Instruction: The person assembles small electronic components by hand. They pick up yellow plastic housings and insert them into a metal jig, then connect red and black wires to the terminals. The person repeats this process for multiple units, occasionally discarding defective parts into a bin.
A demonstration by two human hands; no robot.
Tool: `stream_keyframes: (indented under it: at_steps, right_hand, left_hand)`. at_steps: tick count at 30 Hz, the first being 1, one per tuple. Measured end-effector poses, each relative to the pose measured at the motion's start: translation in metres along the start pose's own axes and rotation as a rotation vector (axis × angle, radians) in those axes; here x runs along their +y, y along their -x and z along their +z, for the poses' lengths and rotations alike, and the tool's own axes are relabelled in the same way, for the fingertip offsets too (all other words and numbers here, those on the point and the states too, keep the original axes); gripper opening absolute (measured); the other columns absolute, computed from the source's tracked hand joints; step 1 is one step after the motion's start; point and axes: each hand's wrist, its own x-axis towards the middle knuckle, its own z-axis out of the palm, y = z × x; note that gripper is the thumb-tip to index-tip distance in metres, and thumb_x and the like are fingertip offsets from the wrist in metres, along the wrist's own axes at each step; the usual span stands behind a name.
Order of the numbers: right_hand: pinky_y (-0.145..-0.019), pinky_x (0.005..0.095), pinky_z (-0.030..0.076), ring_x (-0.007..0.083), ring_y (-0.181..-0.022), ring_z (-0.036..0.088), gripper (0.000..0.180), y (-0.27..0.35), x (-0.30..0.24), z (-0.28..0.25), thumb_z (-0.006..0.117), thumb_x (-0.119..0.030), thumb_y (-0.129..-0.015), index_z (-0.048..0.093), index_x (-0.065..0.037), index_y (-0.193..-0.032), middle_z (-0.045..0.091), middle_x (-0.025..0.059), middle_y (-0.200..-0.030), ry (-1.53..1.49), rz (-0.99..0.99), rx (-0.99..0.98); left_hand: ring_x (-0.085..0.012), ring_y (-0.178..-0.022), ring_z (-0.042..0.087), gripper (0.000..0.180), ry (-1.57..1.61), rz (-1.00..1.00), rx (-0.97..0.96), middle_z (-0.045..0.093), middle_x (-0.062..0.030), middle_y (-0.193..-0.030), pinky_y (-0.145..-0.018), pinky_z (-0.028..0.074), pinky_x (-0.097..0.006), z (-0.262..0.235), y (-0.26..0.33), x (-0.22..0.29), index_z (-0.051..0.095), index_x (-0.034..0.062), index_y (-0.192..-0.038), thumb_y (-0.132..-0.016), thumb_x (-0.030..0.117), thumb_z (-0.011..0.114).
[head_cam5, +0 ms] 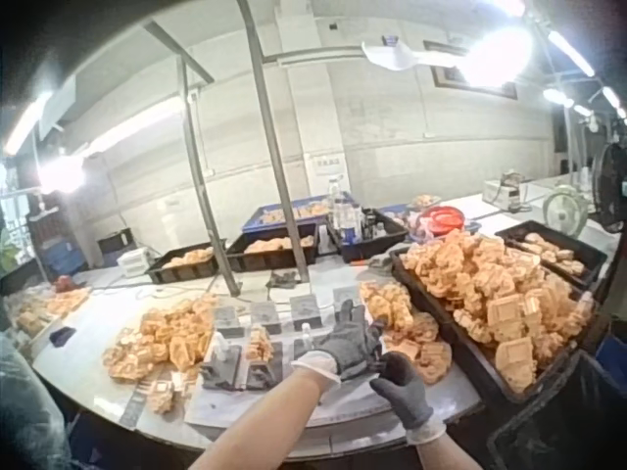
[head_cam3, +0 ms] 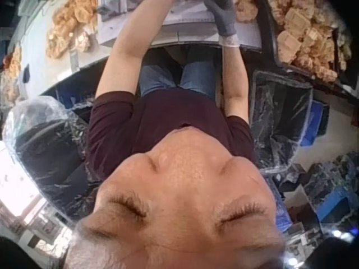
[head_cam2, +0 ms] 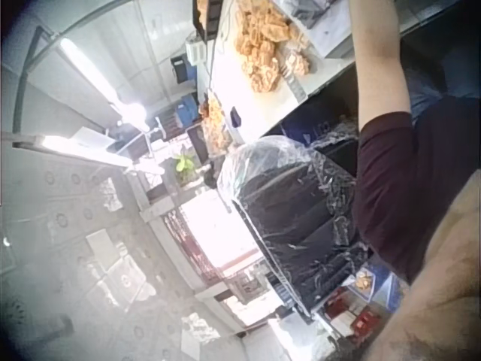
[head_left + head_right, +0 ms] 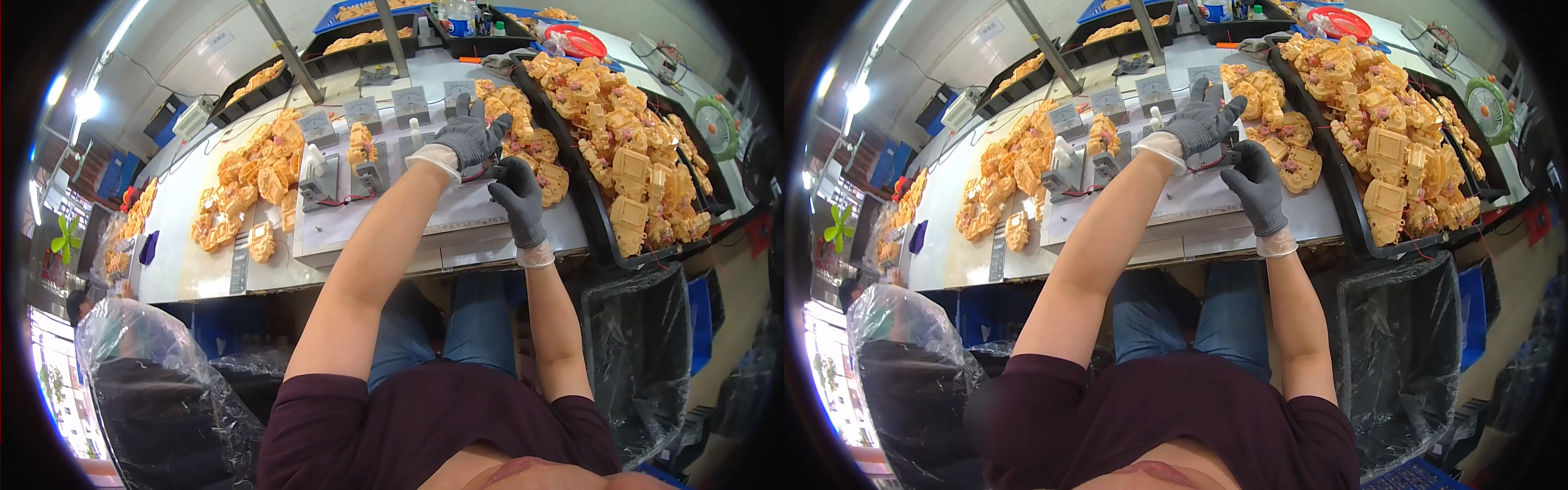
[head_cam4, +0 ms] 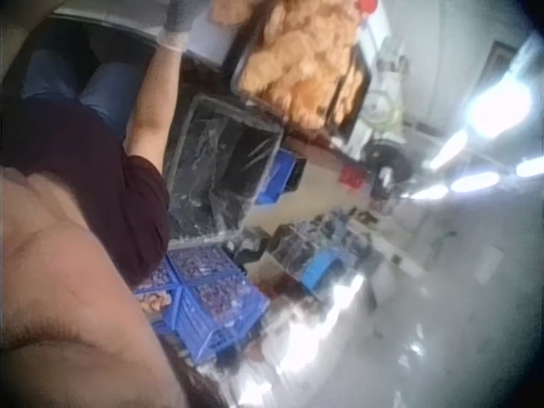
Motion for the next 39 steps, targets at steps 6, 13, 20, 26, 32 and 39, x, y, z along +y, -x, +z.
stream_keyframes:
  at_steps: [6,13,20,26,32,39]
  right_hand:
    - [-0.061,0.0204,0.044,0.0068,-0.076,0.053,0.043,-0.005,0.002,-0.008,0.070,-0.002,-0.075,0.051,-0.003,-0.114,0.056,-0.0006,-0.092,-0.004,0.050,-0.043]
    - [-0.069,0.0274,0.049,0.0161,-0.086,0.058,0.039,-0.001,-0.001,-0.020,0.072,-0.008,-0.073,0.058,-0.005,-0.110,0.058,0.0058,-0.096,0.984,-0.298,-0.211]
    - [-0.077,0.0275,0.049,0.0180,-0.088,0.059,0.038,-0.008,-0.009,-0.017,0.077,-0.005,-0.069,0.062,-0.001,-0.104,0.059,0.0067,-0.097,0.961,0.044,-0.133]
    - [-0.072,0.0272,0.050,0.0160,-0.085,0.060,0.030,0.004,0.000,-0.007,0.070,-0.008,-0.076,0.063,-0.003,-0.105,0.060,0.0073,-0.098,0.904,-0.095,0.001]
    - [-0.066,0.0297,0.049,0.0214,-0.072,0.062,0.024,0.016,0.002,0.018,0.065,-0.005,-0.077,0.065,-0.006,-0.101,0.063,0.0088,-0.091,1.093,-0.394,0.131]
    - [-0.066,0.0349,0.051,0.0256,-0.078,0.062,0.024,0.034,0.021,0.120,0.068,-0.012,-0.076,0.064,-0.010,-0.100,0.063,0.0079,-0.093,1.008,-0.372,-0.395]
  left_hand:
    - [-0.0435,-0.132,0.028,0.086,0.052,-0.052,-0.060,0.009,-0.0291,-0.149,-0.108,0.027,-0.044,0.000,0.011,0.007,0.023,0.0001,-0.142,-0.087,0.066,0.035]
    - [-0.0406,-0.106,0.054,0.053,0.251,0.555,0.631,0.047,-0.0241,-0.125,-0.084,0.047,-0.044,0.005,0.116,0.014,0.045,0.0030,-0.127,-0.082,0.022,0.066]
    - [-0.0278,-0.076,0.062,0.025,0.157,0.247,0.810,0.061,-0.0149,-0.098,-0.066,0.051,-0.034,0.001,0.207,-0.095,0.057,0.0025,-0.103,-0.079,0.002,0.063]
    - [-0.0281,-0.073,0.063,0.023,-0.053,0.133,0.945,0.063,-0.0131,-0.093,-0.063,0.050,-0.035,0.008,0.224,-0.130,0.059,0.0041,-0.101,-0.079,0.000,0.060]
    - [-0.0308,-0.076,0.063,0.023,-0.108,0.120,0.987,0.063,-0.0127,-0.093,-0.062,0.050,-0.037,0.009,0.222,-0.132,0.060,0.0059,-0.100,-0.078,0.000,0.060]
    - [-0.0302,-0.074,0.062,0.027,0.012,0.080,0.926,0.062,-0.0119,-0.094,-0.061,0.050,-0.037,0.009,0.225,-0.133,0.058,0.0065,-0.105,-0.078,0.002,0.060]
